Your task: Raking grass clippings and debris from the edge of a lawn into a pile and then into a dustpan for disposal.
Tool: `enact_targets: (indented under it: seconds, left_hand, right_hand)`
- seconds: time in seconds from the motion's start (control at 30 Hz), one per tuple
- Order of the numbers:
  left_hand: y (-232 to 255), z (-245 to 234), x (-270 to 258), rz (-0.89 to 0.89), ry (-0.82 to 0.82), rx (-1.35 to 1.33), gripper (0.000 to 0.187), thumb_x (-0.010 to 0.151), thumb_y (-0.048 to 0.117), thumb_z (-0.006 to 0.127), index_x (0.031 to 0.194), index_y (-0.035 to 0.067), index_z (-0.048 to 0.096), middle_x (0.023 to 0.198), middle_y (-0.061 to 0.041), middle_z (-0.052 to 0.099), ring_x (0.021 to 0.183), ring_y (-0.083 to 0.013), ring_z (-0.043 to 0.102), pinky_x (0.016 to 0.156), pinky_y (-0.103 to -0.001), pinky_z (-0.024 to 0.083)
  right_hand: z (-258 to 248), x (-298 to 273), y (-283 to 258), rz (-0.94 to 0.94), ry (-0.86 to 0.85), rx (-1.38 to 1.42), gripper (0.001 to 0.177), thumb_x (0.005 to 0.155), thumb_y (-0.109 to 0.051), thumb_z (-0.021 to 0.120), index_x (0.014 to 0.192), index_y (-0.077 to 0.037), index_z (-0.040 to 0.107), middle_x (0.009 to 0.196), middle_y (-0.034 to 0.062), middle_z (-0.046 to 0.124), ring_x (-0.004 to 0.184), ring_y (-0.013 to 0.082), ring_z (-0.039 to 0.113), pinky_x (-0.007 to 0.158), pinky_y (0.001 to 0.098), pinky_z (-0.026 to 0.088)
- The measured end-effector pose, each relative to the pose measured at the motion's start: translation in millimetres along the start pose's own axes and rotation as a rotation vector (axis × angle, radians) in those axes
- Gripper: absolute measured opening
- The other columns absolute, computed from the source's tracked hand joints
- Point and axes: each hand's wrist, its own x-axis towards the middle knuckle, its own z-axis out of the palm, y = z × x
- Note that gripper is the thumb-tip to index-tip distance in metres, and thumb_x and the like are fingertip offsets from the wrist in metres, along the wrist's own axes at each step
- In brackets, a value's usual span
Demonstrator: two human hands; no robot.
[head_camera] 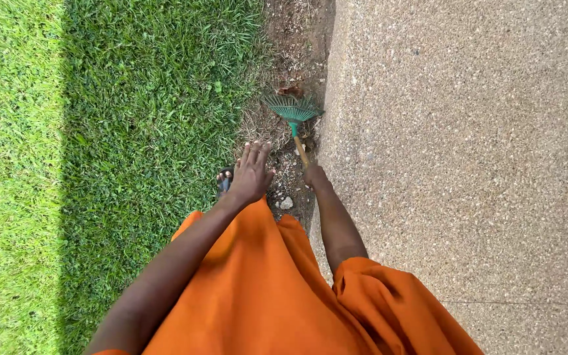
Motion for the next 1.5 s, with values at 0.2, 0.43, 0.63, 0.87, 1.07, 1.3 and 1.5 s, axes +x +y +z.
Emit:
enact_targets:
  seconds: [0.2,0.43,0.63,0.87,1.07,1.3,1.5]
  left_hand:
    - [7.5,8.3,-24.5,-0.020,-0.036,-0.018,0.079,0.100,0.039,0.058,0.163,0.016,0.018,0.166,-0.024,0.020,0.155,-0.0454,0.015,0.119,-0.064,0.026]
    - [16.3,19.1,-34.3,-0.002,-0.023,0.023,0.078,0.101,0.038,0.055,0.163,0.014,0.016,0.166,-0.024,0.019,0.155,-0.0439,0.013,0.119,-0.064,0.023]
    - [24.5,0.2,-54.1,-0.015,-0.045,0.038,0.079,0.100,0.042,0.056,0.163,0.016,0.015,0.167,-0.024,0.016,0.155,-0.0433,0.012,0.122,-0.063,0.019]
    - [3.3,9.0,-91.3,0.036,0.010,0.025,0.076,0.101,0.039,0.056,0.163,0.016,0.018,0.167,-0.024,0.019,0.155,-0.0451,0.014,0.120,-0.065,0.021]
    - [-33.5,31.6,-149.8,-0.016,-0.008,0.028,0.074,0.101,0.038,0.055,0.162,0.015,0.021,0.168,-0.022,0.019,0.155,-0.0439,0.015,0.120,-0.063,0.024]
    - [-49.4,23.6,-191.6,-0.020,0.062,0.090,0.075,0.102,0.042,0.053,0.162,0.013,0.020,0.166,-0.023,0.019,0.155,-0.0430,0.016,0.119,-0.064,0.024]
    - [-57.1,27.9,-218.8,0.014,0.102,0.094,0.076,0.101,0.041,0.054,0.162,0.012,0.020,0.166,-0.024,0.018,0.155,-0.0437,0.014,0.118,-0.066,0.023]
  right_hand:
    - [90.9,-18.3,78.6,-0.181,0.036,-0.017,0.028,0.091,-0.010,0.058,0.114,0.005,0.062,0.098,0.0310,0.070,0.087,0.0435,0.072,0.075,0.0505,0.057]
    - [101.9,-114.8,102.4,-0.033,-0.032,0.109,0.032,0.105,-0.019,0.044,0.111,0.006,0.062,0.095,0.0305,0.072,0.079,0.0426,0.073,0.068,0.0530,0.058]
    - [89.2,-127.0,114.1,-0.096,-0.031,-0.096,0.025,0.090,-0.010,0.058,0.108,0.005,0.066,0.095,0.0274,0.074,0.076,0.0388,0.074,0.068,0.0509,0.060]
    - [31.3,-122.2,61.2,-0.086,0.130,0.004,0.027,0.092,-0.020,0.064,0.101,0.005,0.072,0.084,0.0256,0.074,0.067,0.0350,0.072,0.059,0.0465,0.054]
    - [74.6,-48.9,41.1,-0.047,0.121,0.050,0.028,0.083,-0.013,0.072,0.103,0.006,0.072,0.088,0.0244,0.074,0.068,0.0311,0.074,0.057,0.0425,0.058]
    - [169.3,-69.5,58.0,-0.190,0.108,-0.098,0.038,0.085,-0.007,0.066,0.120,0.006,0.059,0.102,0.0274,0.072,0.091,0.0404,0.073,0.076,0.0488,0.059]
    - [210.0,-147.1,66.2,-0.146,0.073,-0.174,0.029,0.091,-0.013,0.062,0.112,0.006,0.068,0.104,0.0278,0.072,0.093,0.0417,0.073,0.079,0.0511,0.059]
